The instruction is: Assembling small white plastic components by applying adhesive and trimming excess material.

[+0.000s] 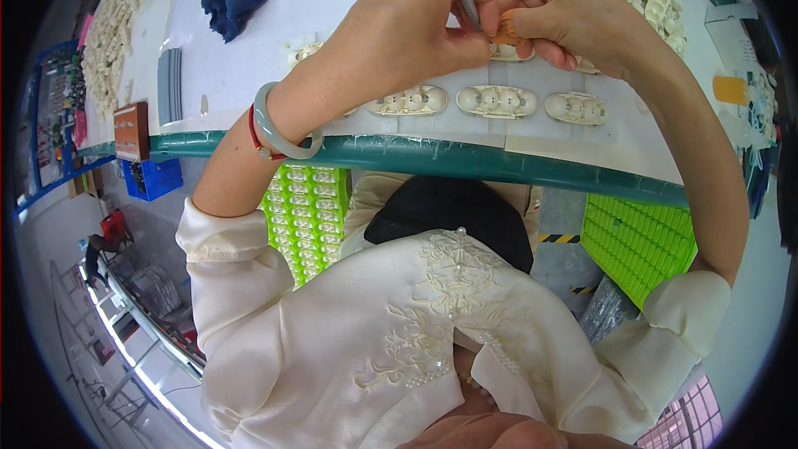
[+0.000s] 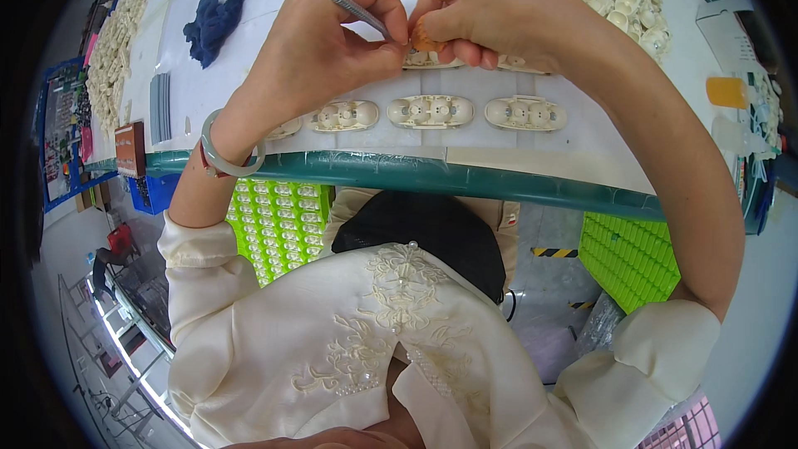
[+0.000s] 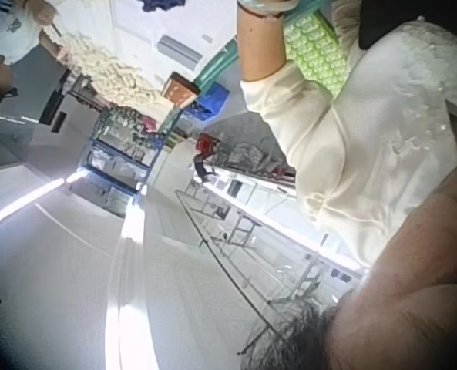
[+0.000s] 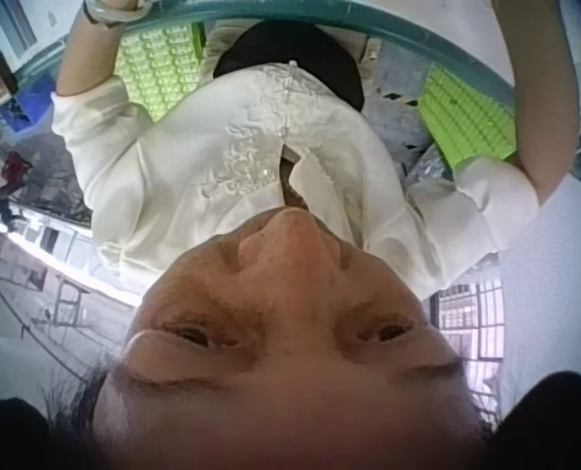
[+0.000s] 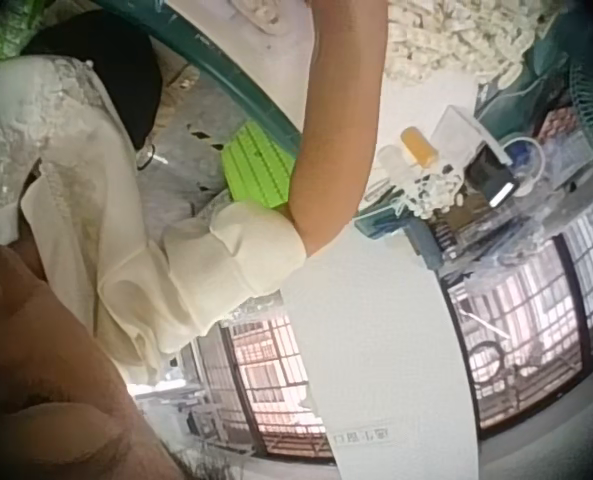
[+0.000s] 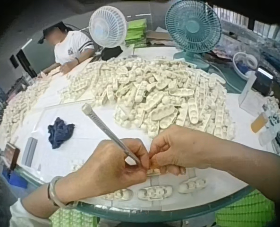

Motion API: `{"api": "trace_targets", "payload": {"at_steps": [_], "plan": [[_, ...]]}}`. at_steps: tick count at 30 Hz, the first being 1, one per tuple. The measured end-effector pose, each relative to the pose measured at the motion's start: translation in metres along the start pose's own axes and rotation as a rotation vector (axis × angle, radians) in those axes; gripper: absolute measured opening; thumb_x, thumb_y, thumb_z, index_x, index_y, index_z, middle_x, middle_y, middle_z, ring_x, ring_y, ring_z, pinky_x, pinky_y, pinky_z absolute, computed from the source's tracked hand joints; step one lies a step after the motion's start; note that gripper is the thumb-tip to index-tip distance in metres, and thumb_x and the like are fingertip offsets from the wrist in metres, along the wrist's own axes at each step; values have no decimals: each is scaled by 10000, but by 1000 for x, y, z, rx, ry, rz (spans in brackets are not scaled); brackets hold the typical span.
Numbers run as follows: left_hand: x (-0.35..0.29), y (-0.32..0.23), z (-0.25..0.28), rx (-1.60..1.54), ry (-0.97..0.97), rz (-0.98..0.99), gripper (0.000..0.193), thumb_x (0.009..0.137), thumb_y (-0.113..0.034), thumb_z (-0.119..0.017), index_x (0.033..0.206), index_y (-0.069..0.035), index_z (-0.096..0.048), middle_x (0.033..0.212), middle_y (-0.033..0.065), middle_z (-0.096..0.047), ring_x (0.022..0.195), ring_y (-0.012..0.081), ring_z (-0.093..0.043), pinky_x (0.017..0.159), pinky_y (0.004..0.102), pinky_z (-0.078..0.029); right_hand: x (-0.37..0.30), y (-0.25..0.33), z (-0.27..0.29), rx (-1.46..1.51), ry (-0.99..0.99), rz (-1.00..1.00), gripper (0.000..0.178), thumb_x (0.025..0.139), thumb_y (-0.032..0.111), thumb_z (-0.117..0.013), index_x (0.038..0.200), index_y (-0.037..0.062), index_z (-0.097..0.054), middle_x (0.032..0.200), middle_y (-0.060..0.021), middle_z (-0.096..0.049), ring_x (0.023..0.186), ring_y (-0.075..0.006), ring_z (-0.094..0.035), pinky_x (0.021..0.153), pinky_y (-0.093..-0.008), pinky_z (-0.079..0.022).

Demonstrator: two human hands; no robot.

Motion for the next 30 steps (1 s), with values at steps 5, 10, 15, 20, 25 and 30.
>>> {"api": "trace_targets", "payload": {"at_steps": [5, 10, 15, 20, 25, 30], "plan": [[-1, 2, -1, 29, -37, -90, 96, 678, 30, -623, 752, 8, -566, 694, 26, -589, 647, 84, -592, 580, 208, -516, 1, 1, -1, 22, -30, 62, 171, 747, -24, -476, 821, -23, -630, 597, -63, -559, 337, -22, -425, 304, -158, -296], [2, -8, 3, -14, -5, -75, 106, 668, 30, -626, 753, 5, -567, 686, 39, -586, 642, 97, -589, 585, 215, -518, 3, -1, 3, 23, -12, 24, 199, 707, -58, -471, 813, -25, -636, 580, -74, -565, 334, -20, -433, 303, -157, -299], [15, -8, 11, 130, 182, -225, 95, 705, 26, -632, 775, -3, -575, 712, 30, -601, 641, 101, -577, 586, 201, -486, 4, 5, 8, 113, 45, -50, 132, 760, -12, -532, 827, -14, -645, 601, -62, -580, 396, -41, -460, 354, -170, -332], [28, -10, 22, -4, 317, -237, 103, 693, 23, -660, 695, -3, -561, 627, 51, -587, 565, 107, -552, 498, 233, -440, 7, 3, 9, 229, 118, -178, 111, 800, -1, -563, 844, 23, -661, 638, -41, -589, 462, -58, -467, 407, -186, -343], [26, 2, 24, -94, 270, -1, 109, 696, 30, -650, 697, -7, -547, 661, 51, -598, 601, 106, -574, 543, 222, -481, 9, 9, 8, 134, 50, -209, 63, 787, 45, -608, 785, -9, -639, 620, -55, -589, 463, -76, -476, 415, -206, -361], [16, -1, 57, -258, -69, 234, 129, 726, 19, -672, 757, 8, -548, 728, 68, -619, 703, 104, -621, 617, 186, -486, 5, 23, 3, -25, 41, -200, 100, 779, 79, -618, 749, -16, -621, 611, -57, -589, 478, -91, -501, 437, -216, -391]]}}
Point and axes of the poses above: each hand's wrist, its own x-axis towards the middle knuckle, its own z-axis out of the back of the hand, y = z × x, the point moved 2 cm from there along x, towards the middle knuckle
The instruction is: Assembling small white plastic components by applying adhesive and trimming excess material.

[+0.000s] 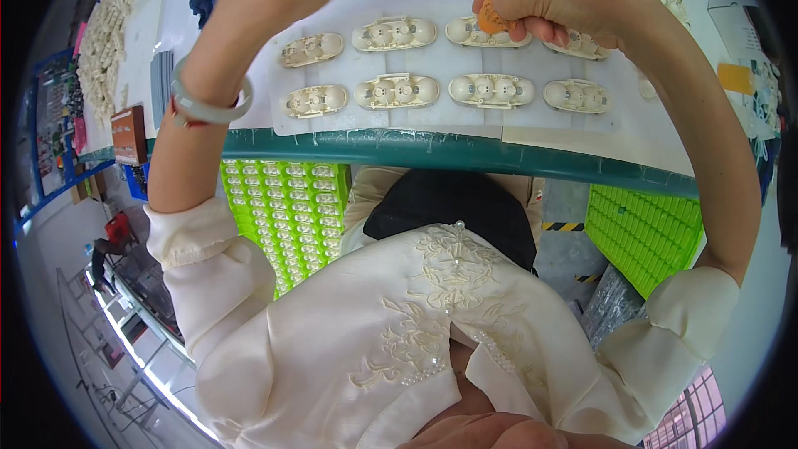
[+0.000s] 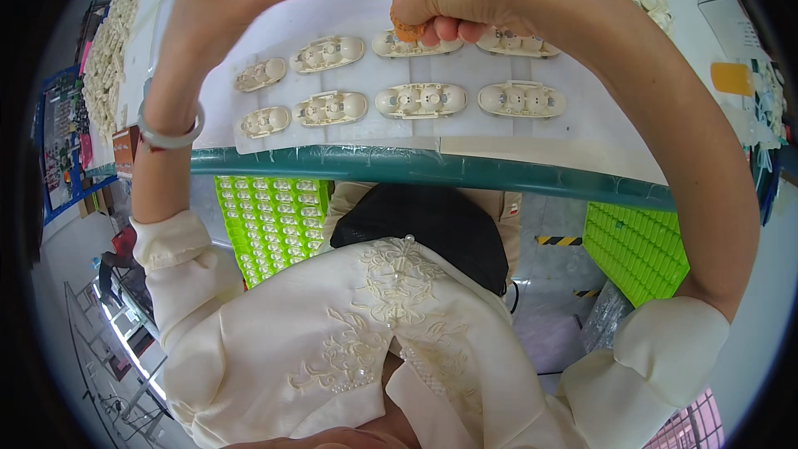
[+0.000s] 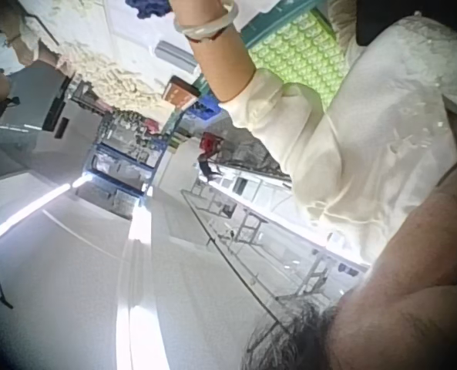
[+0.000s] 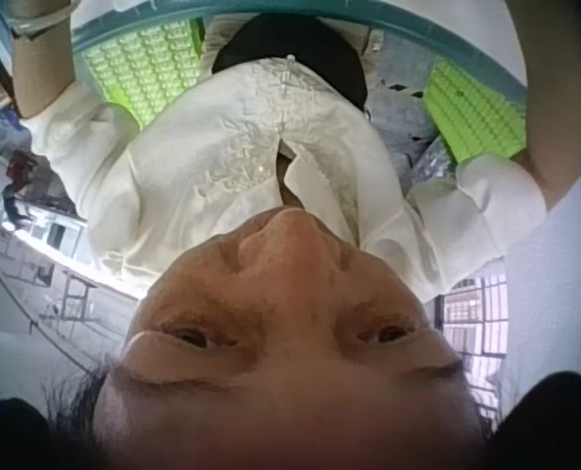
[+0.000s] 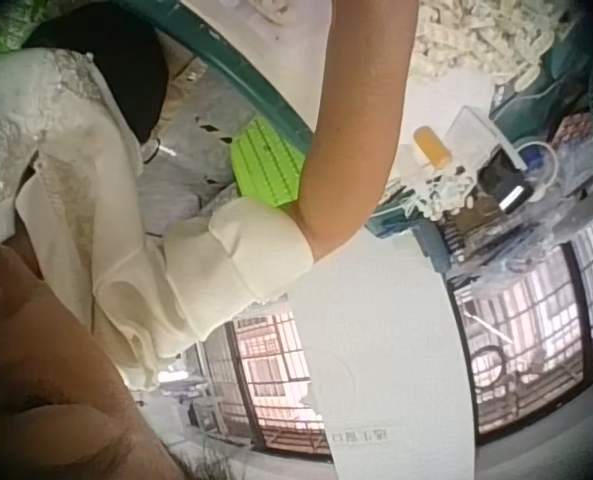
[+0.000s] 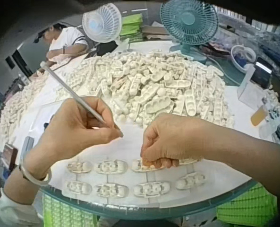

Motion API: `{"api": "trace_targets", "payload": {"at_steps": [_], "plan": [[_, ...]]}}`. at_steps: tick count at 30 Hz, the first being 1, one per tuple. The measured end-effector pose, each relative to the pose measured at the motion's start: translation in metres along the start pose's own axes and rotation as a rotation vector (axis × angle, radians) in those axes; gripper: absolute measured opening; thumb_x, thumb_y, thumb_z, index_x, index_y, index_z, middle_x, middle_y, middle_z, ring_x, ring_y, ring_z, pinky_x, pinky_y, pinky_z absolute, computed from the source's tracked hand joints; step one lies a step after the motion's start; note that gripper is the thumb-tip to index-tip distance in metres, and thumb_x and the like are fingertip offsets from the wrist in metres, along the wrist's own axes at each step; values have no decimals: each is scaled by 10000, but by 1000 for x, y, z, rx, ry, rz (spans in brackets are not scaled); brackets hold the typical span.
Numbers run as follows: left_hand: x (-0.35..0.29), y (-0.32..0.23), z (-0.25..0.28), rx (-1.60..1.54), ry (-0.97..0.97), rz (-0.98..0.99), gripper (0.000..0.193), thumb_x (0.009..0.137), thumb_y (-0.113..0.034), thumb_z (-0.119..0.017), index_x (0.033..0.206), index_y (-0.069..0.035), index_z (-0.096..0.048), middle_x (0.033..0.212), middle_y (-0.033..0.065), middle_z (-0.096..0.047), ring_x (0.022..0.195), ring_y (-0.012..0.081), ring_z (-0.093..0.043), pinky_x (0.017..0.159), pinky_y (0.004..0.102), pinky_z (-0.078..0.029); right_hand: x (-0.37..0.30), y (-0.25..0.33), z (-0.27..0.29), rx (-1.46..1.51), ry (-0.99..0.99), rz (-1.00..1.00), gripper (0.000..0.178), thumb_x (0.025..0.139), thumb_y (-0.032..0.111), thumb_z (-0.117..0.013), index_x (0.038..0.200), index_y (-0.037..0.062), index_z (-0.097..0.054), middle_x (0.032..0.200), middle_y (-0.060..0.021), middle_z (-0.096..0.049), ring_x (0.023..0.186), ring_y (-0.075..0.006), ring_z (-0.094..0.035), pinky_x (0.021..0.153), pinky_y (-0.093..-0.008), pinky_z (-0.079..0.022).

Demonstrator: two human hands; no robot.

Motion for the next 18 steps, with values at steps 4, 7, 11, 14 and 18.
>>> {"api": "trace_targets", "payload": {"at_steps": [4, 7, 11, 14, 18], "plan": [[-30, 20, 0, -57, -66, -54, 111, 744, 2, -664, 801, 1, -568, 745, 41, -619, 668, 77, -588, 596, 179, -473, -8, 12, -8, -157, -36, -5, 110, 769, 91, -620, 731, -12, -617, 605, -53, -589, 496, -96, -520, 457, -218, -414], [-44, 31, -3, 3, -20, -33, 90, 776, -23, -651, 832, -9, -581, 784, 23, -624, 687, 63, -575, 592, 174, -459, -9, 23, -10, -250, -58, -84, 111, 770, 94, -630, 747, -14, -628, 603, -50, -591, 488, -93, -515, 450, -221, -413], [-45, 38, -10, 73, 12, -38, 100, 782, -41, -661, 837, -12, -583, 791, 25, -625, 734, 46, -585, 624, 157, -464, 0, 15, -2, -179, 2, -78, 109, 776, 90, -634, 788, -18, -637, 615, -55, -597, 482, -90, -513, 440, -212, -405], [-44, 42, -9, 98, 39, -70, 103, 776, -42, -663, 832, -14, -582, 779, 23, -622, 729, 49, -589, 635, 159, -471, 3, 9, -2, -141, 56, -92, 123, 785, 86, -631, 833, -27, -638, 618, -56, -593, 467, -90, -504, 429, -203, -395], [-44, 38, -12, 154, 36, -98, 104, 756, -21, -657, 815, -8, -572, 759, 23, -618, 716, 56, -593, 656, 173, -491, 9, -1, -2, -219, -50, 119, 134, 736, -2, -539, 816, -28, -643, 572, -84, -589, 350, -27, -463, 317, -138, -336]]}}
Point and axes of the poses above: each hand's wrist, its own x-axis towards the middle knuckle, its own z-axis out of the back of the hand, y = z × x, the point moved 2 cm from there along x, towards the middle knuckle
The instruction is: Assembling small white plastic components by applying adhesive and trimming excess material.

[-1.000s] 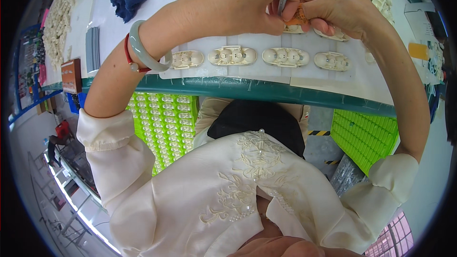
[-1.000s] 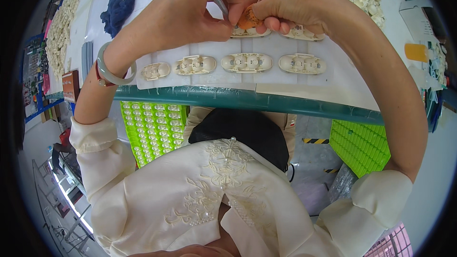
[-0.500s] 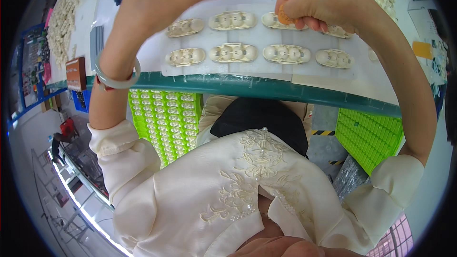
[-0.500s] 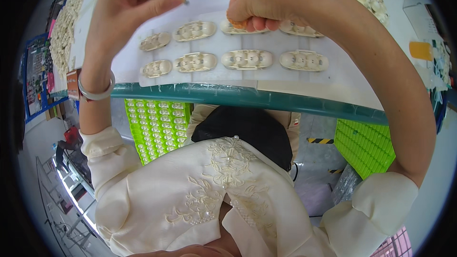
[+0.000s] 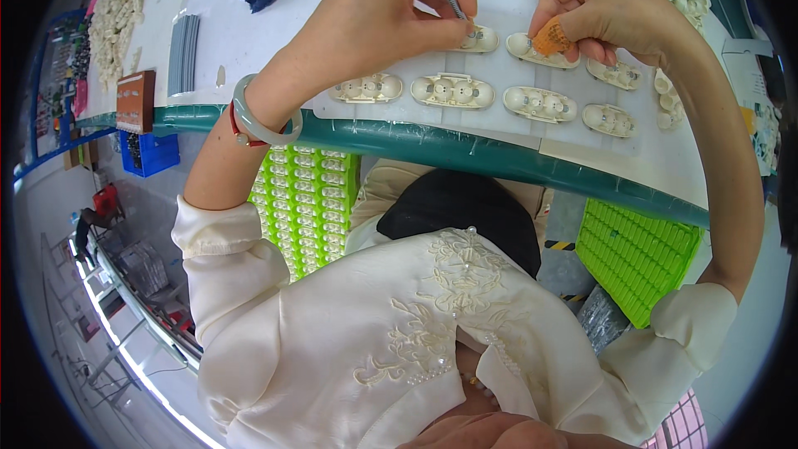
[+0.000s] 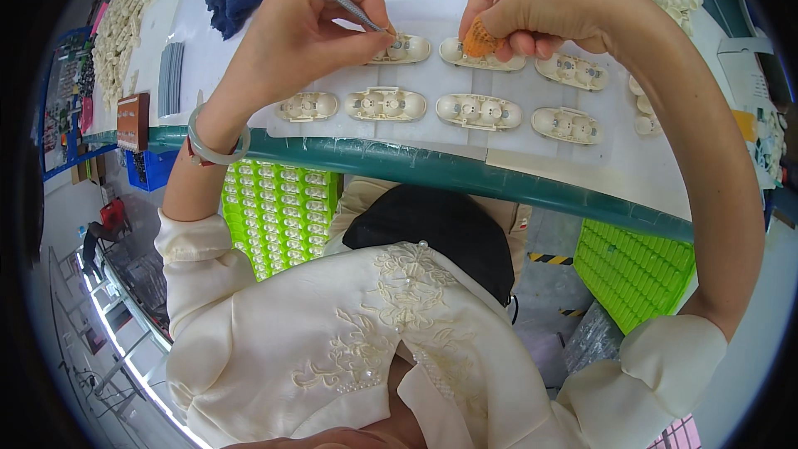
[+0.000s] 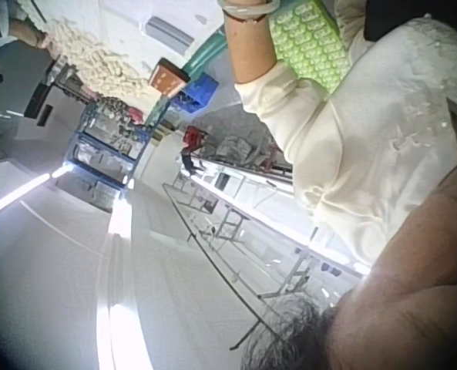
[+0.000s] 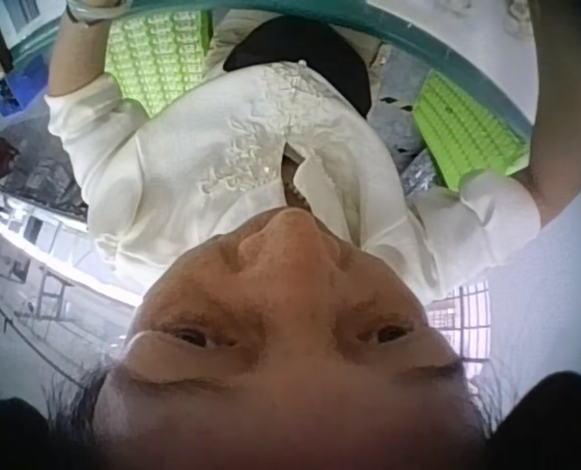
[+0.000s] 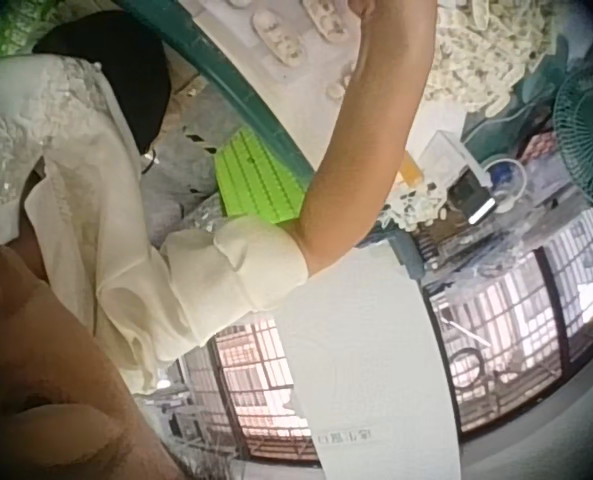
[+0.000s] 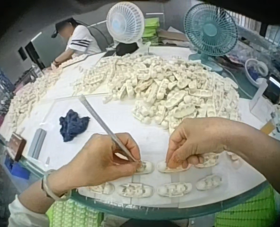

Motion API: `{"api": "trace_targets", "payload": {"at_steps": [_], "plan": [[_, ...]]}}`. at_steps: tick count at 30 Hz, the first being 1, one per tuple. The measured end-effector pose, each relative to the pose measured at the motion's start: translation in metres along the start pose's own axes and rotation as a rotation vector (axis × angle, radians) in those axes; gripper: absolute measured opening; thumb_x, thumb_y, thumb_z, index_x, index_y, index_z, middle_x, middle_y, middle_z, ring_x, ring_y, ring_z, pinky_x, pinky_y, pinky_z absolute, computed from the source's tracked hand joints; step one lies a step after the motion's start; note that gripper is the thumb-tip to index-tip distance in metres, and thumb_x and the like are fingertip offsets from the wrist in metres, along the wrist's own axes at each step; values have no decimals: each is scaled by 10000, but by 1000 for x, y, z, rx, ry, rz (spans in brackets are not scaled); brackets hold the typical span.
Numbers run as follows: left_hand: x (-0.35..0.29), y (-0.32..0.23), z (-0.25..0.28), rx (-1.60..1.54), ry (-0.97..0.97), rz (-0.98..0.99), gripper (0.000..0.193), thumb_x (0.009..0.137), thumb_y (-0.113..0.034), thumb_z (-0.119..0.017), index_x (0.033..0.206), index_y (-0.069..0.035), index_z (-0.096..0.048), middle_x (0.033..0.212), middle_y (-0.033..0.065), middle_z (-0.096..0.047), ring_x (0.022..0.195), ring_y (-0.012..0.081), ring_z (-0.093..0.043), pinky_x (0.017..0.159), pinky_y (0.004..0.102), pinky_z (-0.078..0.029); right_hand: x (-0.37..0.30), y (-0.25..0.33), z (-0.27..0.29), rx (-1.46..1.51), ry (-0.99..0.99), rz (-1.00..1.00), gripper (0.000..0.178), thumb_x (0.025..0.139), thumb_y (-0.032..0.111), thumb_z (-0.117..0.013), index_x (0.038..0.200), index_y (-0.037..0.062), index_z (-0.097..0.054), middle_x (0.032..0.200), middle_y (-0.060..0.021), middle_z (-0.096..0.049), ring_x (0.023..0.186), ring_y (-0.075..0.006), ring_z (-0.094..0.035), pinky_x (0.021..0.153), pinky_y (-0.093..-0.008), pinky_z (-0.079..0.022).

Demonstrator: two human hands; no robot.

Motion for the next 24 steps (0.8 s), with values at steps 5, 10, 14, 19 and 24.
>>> {"api": "trace_targets", "payload": {"at_steps": [5, 10, 14, 19, 24], "plan": [[3, -6, -3, 120, 0, -87, 101, 722, 18, -639, 787, 3, -563, 736, 16, -607, 706, 64, -593, 662, 199, -515, -10, 10, 2, 9, -22, 77, 98, 748, 29, -554, 777, -23, -631, 564, -72, -576, 347, -28, -449, 312, -147, -323], [1, -5, -5, 162, -23, -135, 106, 696, 48, -623, 772, 5, -562, 716, 13, -593, 692, 64, -587, 649, 214, -526, 9, 22, -23, 250, 170, 230, 136, 800, 84, -602, 824, -48, -622, 618, -57, -574, 459, -96, -504, 423, -216, -401], [2, -6, -6, 157, -24, -135, 100, 697, 49, -620, 763, 5, -558, 715, 17, -589, 705, 71, -593, 639, 209, -520, 6, 28, -23, 195, 74, 88, 123, 792, 84, -588, 760, -34, -602, 596, -56, -559, 463, -97, -506, 421, -229, -405], [-1, 17, 19, -144, -129, 53, 81, 765, 22, -625, 811, 4, -561, 770, 37, -600, 765, 82, -609, 678, 187, -492, 5, 43, -27, 170, 72, 26, 113, 771, 79, -578, 720, -21, -594, 590, -49, -562, 464, -95, -504, 421, -225, -398], [-4, -8, 26, -189, -158, 162, 155, 726, -10, -693, 808, 11, -563, 723, 42, -608, 671, 74, -591, 594, 173, -481, 14, 44, -22, 77, 48, -59, 106, 743, 93, -585, 701, -3, -601, 587, -44, -568, 482, -98, -510, 441, -232, -398]]}}
Point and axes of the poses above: each hand's wrist, its own x-axis towards the middle knuckle, its own z-axis out of the back of the hand, y = z × x, the point moved 2 cm from there along x, towards the middle knuckle
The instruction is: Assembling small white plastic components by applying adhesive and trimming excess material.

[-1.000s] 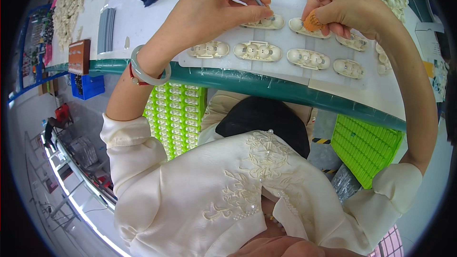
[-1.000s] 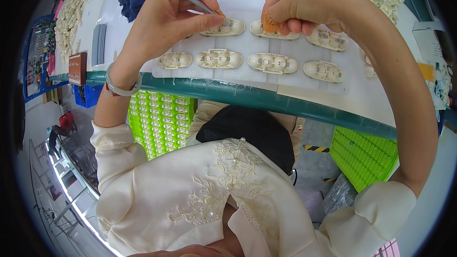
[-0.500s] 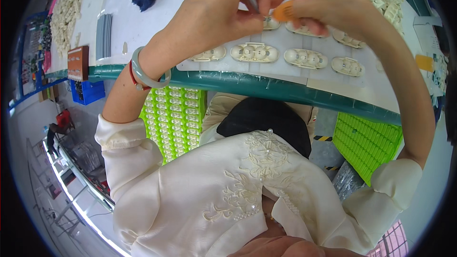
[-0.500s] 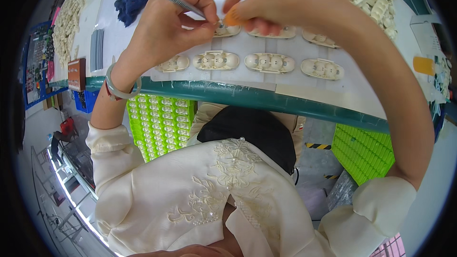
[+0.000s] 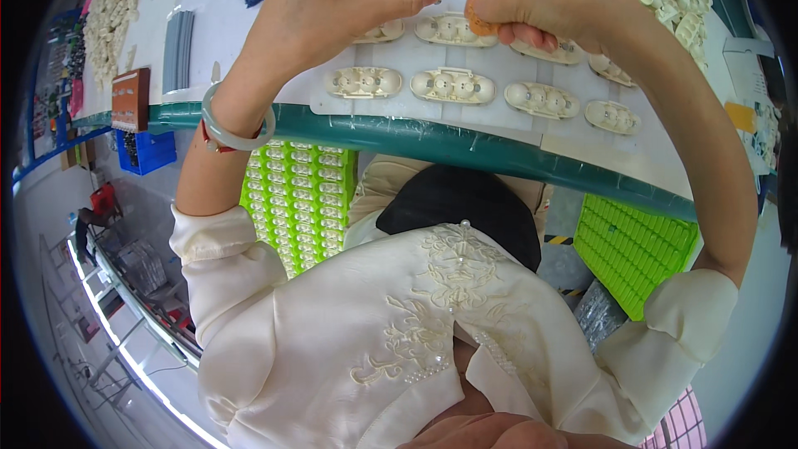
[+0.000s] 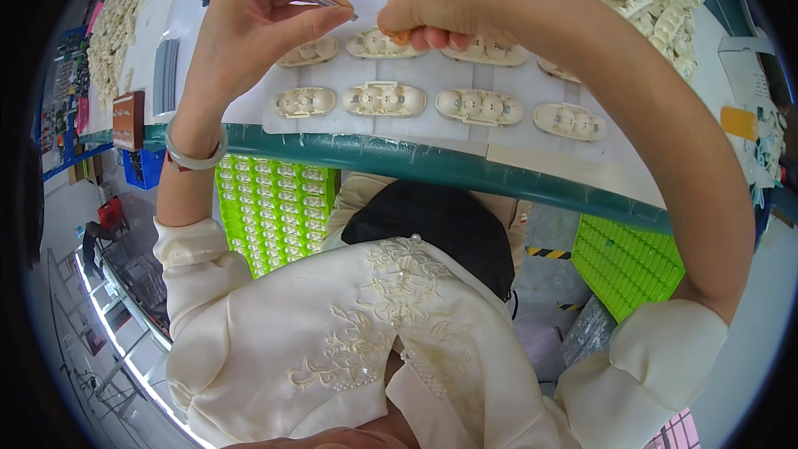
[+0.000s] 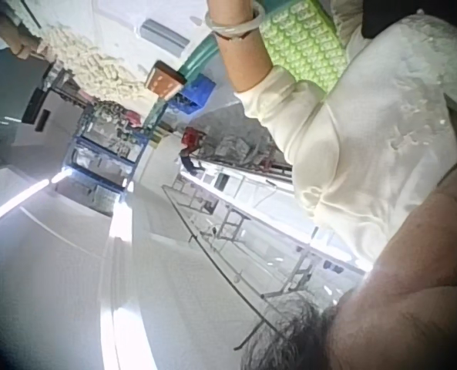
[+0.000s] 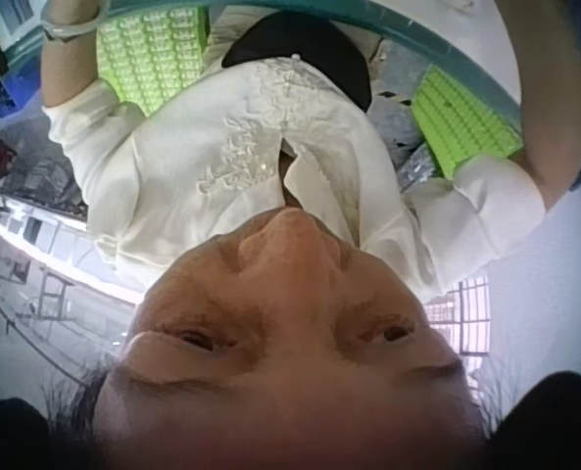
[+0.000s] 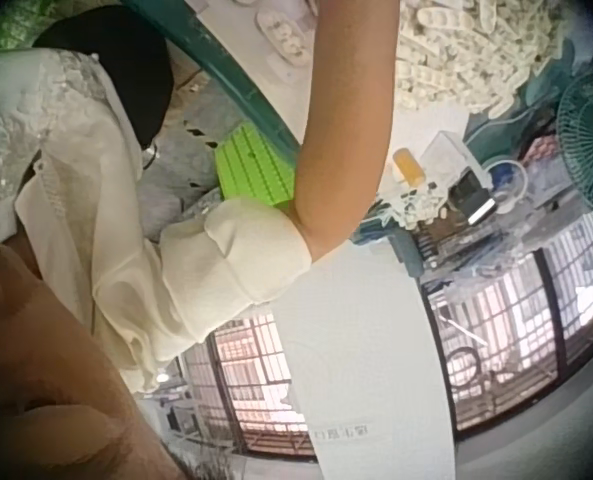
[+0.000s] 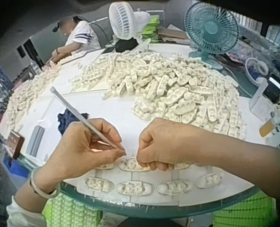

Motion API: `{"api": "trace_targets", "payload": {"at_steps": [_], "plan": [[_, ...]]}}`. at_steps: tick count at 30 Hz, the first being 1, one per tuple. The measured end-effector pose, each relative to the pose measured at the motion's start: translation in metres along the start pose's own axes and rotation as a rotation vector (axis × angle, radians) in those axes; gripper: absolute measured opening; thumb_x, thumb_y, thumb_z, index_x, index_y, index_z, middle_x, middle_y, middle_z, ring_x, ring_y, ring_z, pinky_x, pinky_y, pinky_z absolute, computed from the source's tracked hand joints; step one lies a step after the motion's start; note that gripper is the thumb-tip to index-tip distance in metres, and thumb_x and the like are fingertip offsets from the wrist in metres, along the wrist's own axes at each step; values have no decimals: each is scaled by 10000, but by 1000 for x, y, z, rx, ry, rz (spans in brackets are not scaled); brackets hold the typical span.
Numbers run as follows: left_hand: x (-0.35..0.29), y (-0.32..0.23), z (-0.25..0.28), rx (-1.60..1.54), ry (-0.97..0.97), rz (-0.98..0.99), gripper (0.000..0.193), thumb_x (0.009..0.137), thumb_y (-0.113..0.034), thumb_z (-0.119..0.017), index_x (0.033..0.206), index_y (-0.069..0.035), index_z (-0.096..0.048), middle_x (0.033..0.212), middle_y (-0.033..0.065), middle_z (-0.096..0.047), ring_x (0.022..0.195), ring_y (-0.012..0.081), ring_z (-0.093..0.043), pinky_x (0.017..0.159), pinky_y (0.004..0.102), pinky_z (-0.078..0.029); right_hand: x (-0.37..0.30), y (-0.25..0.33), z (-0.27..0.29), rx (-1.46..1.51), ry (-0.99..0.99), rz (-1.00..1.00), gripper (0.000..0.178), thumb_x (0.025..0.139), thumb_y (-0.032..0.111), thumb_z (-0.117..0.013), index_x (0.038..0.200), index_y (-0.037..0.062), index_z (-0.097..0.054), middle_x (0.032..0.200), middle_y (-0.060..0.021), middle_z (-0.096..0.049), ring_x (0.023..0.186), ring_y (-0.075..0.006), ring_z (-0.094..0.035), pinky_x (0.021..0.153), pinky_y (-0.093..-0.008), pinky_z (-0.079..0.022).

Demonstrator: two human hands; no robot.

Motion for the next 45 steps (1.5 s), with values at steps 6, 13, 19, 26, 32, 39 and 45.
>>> {"api": "trace_targets", "payload": {"at_steps": [6, 13, 19, 26, 32, 39, 45], "plan": [[-9, 26, -6, 9, 29, -48, 81, 775, 8, -633, 832, 8, -575, 795, 37, -611, 768, 80, -607, 673, 179, -488, -8, 18, -1, -136, 7, -31, 104, 733, 98, -590, 683, 7, -598, 583, -39, -566, 490, -99, -497, 464, -233, -385], [-4, 13, -8, 34, 148, -7, 122, 731, 8, -663, 800, 13, -563, 724, 34, -598, 646, 59, -551, 574, 181, -456, -6, 2, -1, 17, 30, 5, 94, 761, 71, -588, 758, -23, -588, 584, -48, -557, 475, -96, -474, 428, -223, -352], [-3, 12, -8, 21, 192, -71, 105, 722, 12, -652, 779, 13, -562, 709, 33, -598, 641, 67, -550, 566, 192, -462, -7, 7, -5, 106, 75, 12, 98, 789, 56, -584, 803, -35, -618, 584, -46, -548, 466, -95, -468, 413, -223, -343], [-2, 10, -9, 200, 167, -242, 118, 671, 37, -651, 747, 9, -565, 661, 48, -590, 583, 86, -548, 511, 218, -457, 9, -4, -7, 124, 45, 43, 97, 800, 66, -593, 786, -21, -633, 580, -41, -541, 443, -97, -456, 406, -224, -344], [-1, 9, -8, 233, 184, -285, 118, 661, 33, -655, 720, 0, -558, 640, 44, -580, 563, 87, -535, 511, 208, -446, 11, -5, -5, 160, 83, 28, 104, 796, 75, -593, 743, -11, -619, 583, -43, -549, 450, -96, -461, 409, -226, -351], [-4, 9, 35, -47, -158, -155, 93, 742, 22, -651, 766, 13, -562, 712, 47, -614, 671, 94, -603, 569, 190, -483, 6, 22, -13, -72, -12, -21, 133, 779, 109, -598, 720, -10, -608, 600, -42, -560, 478, -99, -481, 430, -234, -378], [-25, 35, 33, -77, -60, -18, 118, 773, -11, -650, 855, 8, -568, 786, 59, -626, 739, 90, -603, 655, 196, -485, 23, -3, -14, -70, -81, 199, 81, 752, 45, -552, 724, -13, -602, 548, -56, -549, 336, -29, -416, 306, -167, -297]]}}
Point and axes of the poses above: each hand's wrist, its own x-axis towards the middle knuckle, its own z-axis out of the back of the hand, y = z × x, the point moved 2 cm from there along x, towards the middle knuckle
